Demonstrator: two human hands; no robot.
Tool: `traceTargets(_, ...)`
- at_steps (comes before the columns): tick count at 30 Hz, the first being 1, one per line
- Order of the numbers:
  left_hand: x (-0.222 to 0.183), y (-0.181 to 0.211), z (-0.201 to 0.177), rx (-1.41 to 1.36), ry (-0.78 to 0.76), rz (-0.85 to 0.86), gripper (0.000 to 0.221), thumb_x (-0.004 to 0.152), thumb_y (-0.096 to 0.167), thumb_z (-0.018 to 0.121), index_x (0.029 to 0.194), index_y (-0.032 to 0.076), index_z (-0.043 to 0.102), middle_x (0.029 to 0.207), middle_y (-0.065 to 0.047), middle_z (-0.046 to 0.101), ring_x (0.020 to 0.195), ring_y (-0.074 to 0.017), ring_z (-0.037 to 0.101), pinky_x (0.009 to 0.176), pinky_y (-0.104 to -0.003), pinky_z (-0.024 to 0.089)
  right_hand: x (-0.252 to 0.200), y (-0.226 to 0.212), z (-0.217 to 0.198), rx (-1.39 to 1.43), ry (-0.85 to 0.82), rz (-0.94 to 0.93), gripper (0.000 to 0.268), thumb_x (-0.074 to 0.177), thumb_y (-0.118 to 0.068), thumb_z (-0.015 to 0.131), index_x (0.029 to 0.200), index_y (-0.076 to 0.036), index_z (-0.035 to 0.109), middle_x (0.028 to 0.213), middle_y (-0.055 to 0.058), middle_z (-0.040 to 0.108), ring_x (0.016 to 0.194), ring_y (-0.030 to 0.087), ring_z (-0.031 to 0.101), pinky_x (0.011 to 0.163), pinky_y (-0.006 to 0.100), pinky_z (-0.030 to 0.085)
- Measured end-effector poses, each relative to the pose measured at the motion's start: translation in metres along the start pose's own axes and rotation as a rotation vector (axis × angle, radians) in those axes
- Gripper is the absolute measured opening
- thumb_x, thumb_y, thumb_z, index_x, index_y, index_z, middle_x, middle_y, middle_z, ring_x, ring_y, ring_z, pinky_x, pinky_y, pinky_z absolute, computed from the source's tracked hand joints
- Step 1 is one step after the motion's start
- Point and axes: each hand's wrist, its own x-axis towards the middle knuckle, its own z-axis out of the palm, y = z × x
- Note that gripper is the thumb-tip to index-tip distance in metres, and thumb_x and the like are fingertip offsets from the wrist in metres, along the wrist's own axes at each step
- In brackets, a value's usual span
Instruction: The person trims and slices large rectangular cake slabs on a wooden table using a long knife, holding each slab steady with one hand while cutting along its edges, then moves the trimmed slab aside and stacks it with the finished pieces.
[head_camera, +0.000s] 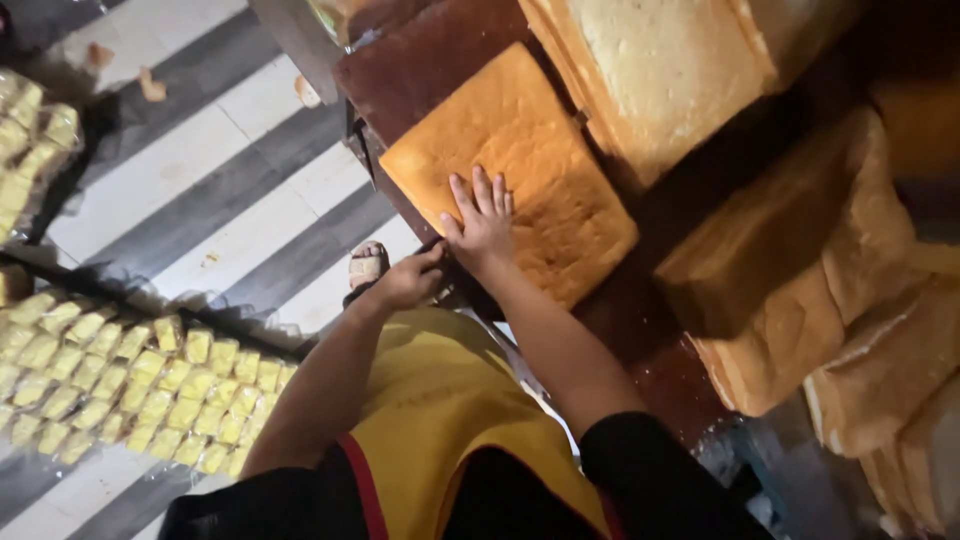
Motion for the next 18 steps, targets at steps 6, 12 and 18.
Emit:
traceTargets(6, -0.048, -0.069, -0.017, 0.420, 0.072, 0.299, 0.064, 0.096, 0.019, 0.059, 0.156, 0.014, 0.038, 0.131, -0.021, 0.065, 0.118, -0.0313, 0.065, 0.101, -0.037, 0.047, -0.003, -0.001, 0.005, 0.002, -0.038, 0.030, 0.065, 0.092, -0.044, 0.062, 0.152, -0.022, 0.052, 0.165, 0.016, 0.035, 0.152, 0.047, 0.027, 0.122, 0.065, 0.022)
traceTargets(12, -0.007, -0.021, 0.002, 0.444, 0.119, 0.241, 0.054, 0.099, 0.022, 0.059, 0.151, 0.015, 0.045, 0.133, -0.023, 0.065, 0.123, -0.0380, 0.062, 0.104, -0.041, 0.048, -0.002, -0.004, 0.002, -0.024, -0.055, 0.025, 0.066, 0.094, -0.046, 0.061, 0.153, -0.021, 0.049, 0.164, 0.019, 0.034, 0.150, 0.049, 0.024, 0.120, 0.064, 0.021)
traceTargets(18, 0.004, -0.013, 0.002, 0.431, 0.154, 0.178, 0.060, 0.098, 0.024, 0.059, 0.155, 0.024, 0.041, 0.130, -0.022, 0.065, 0.120, -0.0375, 0.063, 0.103, -0.042, 0.048, -0.034, 0.021, -0.022, 0.075, -0.043, -0.186, 0.066, 0.102, -0.046, 0.060, 0.159, -0.017, 0.043, 0.167, 0.016, 0.035, 0.153, 0.047, 0.030, 0.129, 0.059, 0.024)
